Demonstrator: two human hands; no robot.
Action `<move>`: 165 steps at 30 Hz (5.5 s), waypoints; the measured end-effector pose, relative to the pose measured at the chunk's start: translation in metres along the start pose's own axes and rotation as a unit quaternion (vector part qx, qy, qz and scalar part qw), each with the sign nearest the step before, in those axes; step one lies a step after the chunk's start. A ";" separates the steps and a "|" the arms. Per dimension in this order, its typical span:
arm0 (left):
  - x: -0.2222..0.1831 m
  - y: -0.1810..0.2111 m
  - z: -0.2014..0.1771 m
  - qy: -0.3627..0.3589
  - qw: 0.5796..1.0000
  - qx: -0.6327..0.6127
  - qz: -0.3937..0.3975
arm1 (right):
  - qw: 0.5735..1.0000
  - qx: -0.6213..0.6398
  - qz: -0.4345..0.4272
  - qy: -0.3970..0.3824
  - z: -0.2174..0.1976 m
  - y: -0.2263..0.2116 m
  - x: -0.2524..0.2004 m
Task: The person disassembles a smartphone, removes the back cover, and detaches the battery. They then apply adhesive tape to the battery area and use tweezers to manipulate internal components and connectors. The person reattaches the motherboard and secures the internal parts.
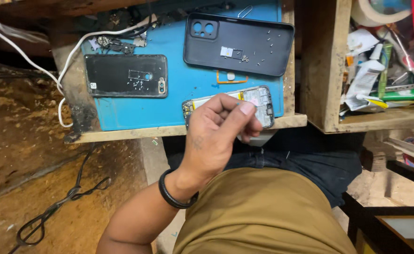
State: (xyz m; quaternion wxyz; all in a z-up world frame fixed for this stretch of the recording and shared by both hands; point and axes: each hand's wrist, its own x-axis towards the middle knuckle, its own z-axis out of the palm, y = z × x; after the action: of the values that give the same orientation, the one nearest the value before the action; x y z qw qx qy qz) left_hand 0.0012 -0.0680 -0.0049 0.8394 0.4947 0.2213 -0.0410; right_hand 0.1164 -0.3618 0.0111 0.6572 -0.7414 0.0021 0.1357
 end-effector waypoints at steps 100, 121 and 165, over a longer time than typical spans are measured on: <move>-0.008 -0.043 0.062 -0.180 0.977 0.077 -0.087 | 0.990 0.117 -0.071 -0.043 0.015 0.017 -0.059; -0.013 -0.046 0.089 -0.064 0.997 -0.054 -0.002 | 0.997 0.074 -0.013 -0.030 0.035 -0.005 -0.071; -0.021 -0.031 0.086 -0.084 0.996 -0.025 -0.031 | 0.989 -0.133 -0.033 -0.060 0.046 -0.041 -0.062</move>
State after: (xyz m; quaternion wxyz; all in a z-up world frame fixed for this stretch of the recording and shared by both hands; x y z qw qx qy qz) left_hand 0.0019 -0.1597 0.0135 0.8652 0.4616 0.1663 -0.1032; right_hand 0.0551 -0.3221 0.0590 0.5557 -0.8124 -0.0800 0.1577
